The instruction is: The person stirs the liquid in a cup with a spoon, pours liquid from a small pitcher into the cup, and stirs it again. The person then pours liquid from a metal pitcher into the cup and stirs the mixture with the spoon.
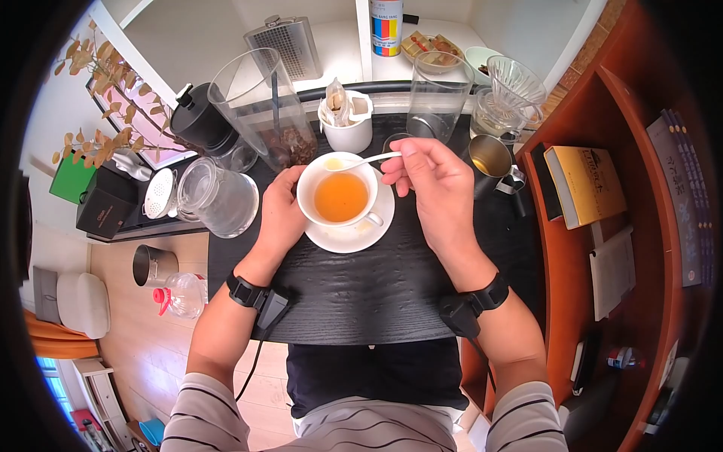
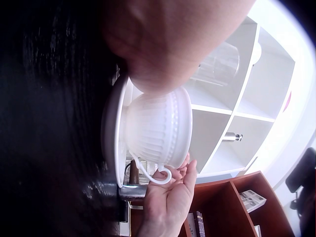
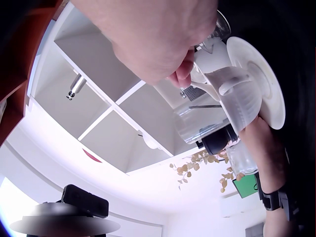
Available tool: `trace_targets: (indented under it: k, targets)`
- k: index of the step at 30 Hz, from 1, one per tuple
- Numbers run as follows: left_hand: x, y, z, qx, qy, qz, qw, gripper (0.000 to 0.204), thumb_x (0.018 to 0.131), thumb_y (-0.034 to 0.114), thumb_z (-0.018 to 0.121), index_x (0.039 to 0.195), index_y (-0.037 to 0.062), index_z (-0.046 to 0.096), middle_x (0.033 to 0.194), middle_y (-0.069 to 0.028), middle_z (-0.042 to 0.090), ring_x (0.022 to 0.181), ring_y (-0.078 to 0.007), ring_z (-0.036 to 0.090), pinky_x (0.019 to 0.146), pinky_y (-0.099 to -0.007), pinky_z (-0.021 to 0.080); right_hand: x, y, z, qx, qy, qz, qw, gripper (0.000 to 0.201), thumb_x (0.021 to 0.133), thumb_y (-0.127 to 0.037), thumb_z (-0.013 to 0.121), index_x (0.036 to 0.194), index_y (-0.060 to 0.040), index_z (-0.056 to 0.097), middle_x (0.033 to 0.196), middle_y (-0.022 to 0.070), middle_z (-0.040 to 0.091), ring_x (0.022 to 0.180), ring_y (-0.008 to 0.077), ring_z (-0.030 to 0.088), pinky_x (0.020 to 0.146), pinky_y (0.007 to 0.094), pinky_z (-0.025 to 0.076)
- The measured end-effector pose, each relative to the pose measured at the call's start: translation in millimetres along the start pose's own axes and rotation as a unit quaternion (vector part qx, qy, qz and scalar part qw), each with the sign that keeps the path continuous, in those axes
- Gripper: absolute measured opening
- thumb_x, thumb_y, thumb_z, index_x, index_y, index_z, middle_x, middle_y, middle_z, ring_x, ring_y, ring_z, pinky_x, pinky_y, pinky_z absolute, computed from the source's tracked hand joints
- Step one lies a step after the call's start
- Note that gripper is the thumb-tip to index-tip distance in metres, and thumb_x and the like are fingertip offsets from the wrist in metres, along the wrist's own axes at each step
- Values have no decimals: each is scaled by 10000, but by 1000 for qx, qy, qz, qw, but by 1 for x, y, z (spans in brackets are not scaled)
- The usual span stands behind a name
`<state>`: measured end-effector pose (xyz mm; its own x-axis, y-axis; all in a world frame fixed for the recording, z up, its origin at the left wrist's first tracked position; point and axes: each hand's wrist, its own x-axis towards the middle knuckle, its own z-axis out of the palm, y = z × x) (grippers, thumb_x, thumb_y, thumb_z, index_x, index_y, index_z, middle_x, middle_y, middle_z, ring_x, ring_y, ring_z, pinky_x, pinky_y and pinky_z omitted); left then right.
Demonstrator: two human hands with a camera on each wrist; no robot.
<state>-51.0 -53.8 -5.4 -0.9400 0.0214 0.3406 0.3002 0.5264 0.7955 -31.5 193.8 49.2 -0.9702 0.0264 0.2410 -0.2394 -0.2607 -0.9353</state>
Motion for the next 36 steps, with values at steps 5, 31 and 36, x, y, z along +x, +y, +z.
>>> trace_targets:
  k: [5,31,36]
  targets:
    - [0,0,0,-2,-1,-4,1000,222,959,19,653,1159,14,752,915,-159,697,796,-301,698,753,-374,548,-2,0,-2,-24,5,-9,1000,285,1121,-224,638,1192,38,723,944,90,759,810,113,683,725,248,520]
    - [-1,-1,2,-23,7,-14,1000,178,1032,65,613,1137,-6,739,969,-165,701,817,-317,701,774,-402,557,-24,36,-11,-242,-101,-139,955,135,1054,-99,708,1134,9,690,817,5,690,687,25,621,596,208,477]
    - [-1,-1,2,-23,-2,-17,1000,174,1021,61,637,1145,-3,741,944,-152,688,788,-281,688,754,-374,548,-25,38,-12,-218,-99,-143,960,146,1049,-87,710,1148,4,653,806,14,688,640,19,591,572,212,460]
